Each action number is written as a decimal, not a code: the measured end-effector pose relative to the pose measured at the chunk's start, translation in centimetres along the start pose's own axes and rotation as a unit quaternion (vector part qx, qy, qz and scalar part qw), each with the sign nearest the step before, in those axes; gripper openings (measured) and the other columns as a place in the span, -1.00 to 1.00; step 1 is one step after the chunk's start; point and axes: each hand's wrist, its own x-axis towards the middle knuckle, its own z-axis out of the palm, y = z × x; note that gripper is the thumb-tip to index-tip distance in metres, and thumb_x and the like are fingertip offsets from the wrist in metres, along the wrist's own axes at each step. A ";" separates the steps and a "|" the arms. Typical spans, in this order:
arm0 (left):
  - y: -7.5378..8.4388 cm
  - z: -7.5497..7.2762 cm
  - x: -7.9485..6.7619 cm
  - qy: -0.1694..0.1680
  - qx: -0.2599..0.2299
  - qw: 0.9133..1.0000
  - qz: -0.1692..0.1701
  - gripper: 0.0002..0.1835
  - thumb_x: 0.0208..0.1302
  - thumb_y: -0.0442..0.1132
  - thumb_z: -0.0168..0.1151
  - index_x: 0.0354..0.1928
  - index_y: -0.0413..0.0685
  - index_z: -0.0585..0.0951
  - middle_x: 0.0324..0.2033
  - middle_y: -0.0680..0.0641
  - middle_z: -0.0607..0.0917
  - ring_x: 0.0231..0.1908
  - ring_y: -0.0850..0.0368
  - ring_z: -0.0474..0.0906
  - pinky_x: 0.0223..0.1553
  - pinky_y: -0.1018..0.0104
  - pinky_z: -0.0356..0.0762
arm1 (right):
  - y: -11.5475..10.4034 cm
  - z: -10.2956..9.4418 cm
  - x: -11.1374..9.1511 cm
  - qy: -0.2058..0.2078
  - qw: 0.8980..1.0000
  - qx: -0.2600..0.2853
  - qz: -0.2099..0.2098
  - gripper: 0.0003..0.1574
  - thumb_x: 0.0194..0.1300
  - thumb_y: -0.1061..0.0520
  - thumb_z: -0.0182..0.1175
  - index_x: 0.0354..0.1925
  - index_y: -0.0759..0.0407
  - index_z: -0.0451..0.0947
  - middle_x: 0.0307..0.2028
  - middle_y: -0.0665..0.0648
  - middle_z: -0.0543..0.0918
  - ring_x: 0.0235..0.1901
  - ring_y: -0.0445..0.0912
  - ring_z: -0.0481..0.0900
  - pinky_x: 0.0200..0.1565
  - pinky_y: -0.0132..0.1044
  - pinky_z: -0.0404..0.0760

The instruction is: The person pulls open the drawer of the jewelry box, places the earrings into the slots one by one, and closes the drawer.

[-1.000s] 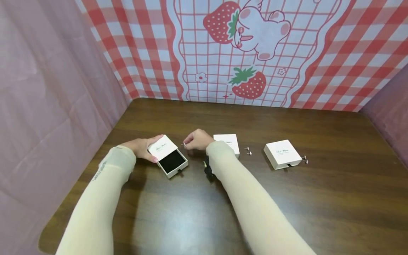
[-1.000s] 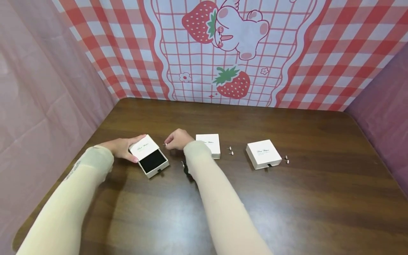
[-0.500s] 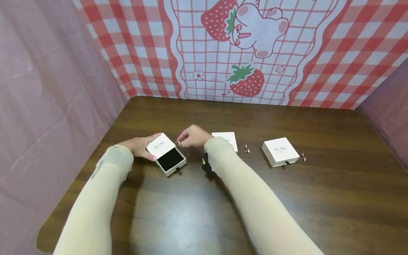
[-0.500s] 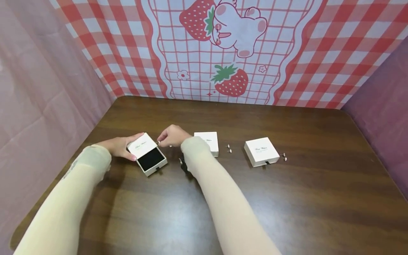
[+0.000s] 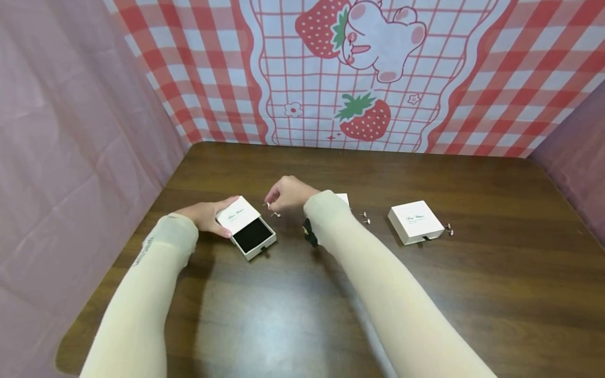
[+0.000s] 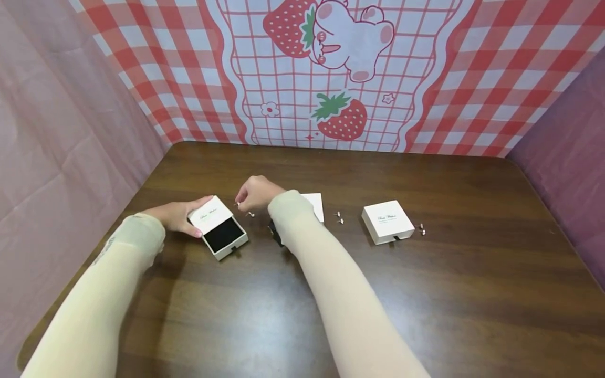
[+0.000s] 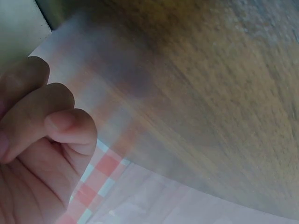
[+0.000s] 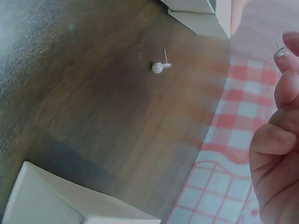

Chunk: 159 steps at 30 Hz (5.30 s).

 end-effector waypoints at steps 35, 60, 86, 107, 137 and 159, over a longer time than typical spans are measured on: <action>-1.2 0.2 -0.1 0.014 -0.051 0.998 0.040 0.13 -0.01 0.11 0.47 0.48 -0.10 0.02 0.10 -0.37 0.51 -0.16 -0.04 0.48 0.02 0.08 0.39 | -1.5 4.7 1.1 -0.042 0.985 -0.167 0.027 -0.67 0.13 0.06 0.26 -0.10 -0.07 0.73 -0.19 -0.09 0.71 -0.14 -0.17 0.60 -0.15 -0.15 0.56; -0.5 0.0 -0.1 -0.003 -0.038 0.999 -0.001 0.09 0.04 -0.08 0.48 0.44 -0.30 -0.01 0.24 -0.41 0.38 -0.09 -0.09 0.46 0.07 0.01 0.35 | -2.4 4.9 1.1 -0.034 0.975 -0.217 0.005 -0.74 0.11 0.08 0.30 -0.17 -0.04 0.74 -0.19 -0.05 0.72 -0.15 -0.09 0.62 -0.17 -0.08 0.57; -0.3 -0.1 -0.1 -0.012 -0.029 0.999 -0.016 0.11 0.04 0.00 0.46 0.46 -0.26 -0.02 0.26 -0.39 0.36 -0.05 -0.11 0.45 0.09 0.01 0.34 | -3.4 4.8 1.4 -0.048 0.962 -0.267 -0.011 -0.92 0.05 0.10 0.33 -0.39 0.01 0.71 -0.38 -0.02 0.70 -0.36 -0.10 0.60 -0.31 -0.14 0.58; -0.5 0.0 0.0 -0.011 -0.027 0.999 -0.030 0.11 0.05 -0.01 0.46 0.47 -0.20 -0.03 0.22 -0.38 0.41 -0.12 -0.06 0.46 0.05 0.01 0.36 | -3.1 5.5 1.6 -0.034 0.969 -0.245 -0.003 -0.94 0.06 0.08 0.29 -0.49 0.00 0.68 -0.44 -0.03 0.66 -0.43 -0.12 0.56 -0.36 -0.14 0.57; -0.4 0.1 -0.3 -0.002 -0.032 0.999 -0.007 0.10 0.04 -0.08 0.48 0.44 -0.31 -0.02 0.26 -0.43 0.34 -0.03 -0.13 0.46 0.10 -0.02 0.34 | -1.5 6.0 1.5 -0.012 0.992 -0.119 0.025 -0.77 0.17 0.00 0.31 -0.17 -0.13 0.75 -0.17 -0.12 0.72 -0.12 -0.15 0.61 -0.17 -0.15 0.56; -0.4 0.3 0.0 0.001 -0.029 1.000 -0.002 0.10 0.03 -0.11 0.48 0.44 -0.33 -0.02 0.25 -0.42 0.36 -0.05 -0.11 0.46 0.09 -0.01 0.35 | -2.0 6.8 1.6 0.029 0.987 -0.156 0.016 -0.89 0.17 -0.03 0.29 -0.38 -0.13 0.75 -0.37 -0.13 0.72 -0.29 -0.18 0.64 -0.32 -0.17 0.58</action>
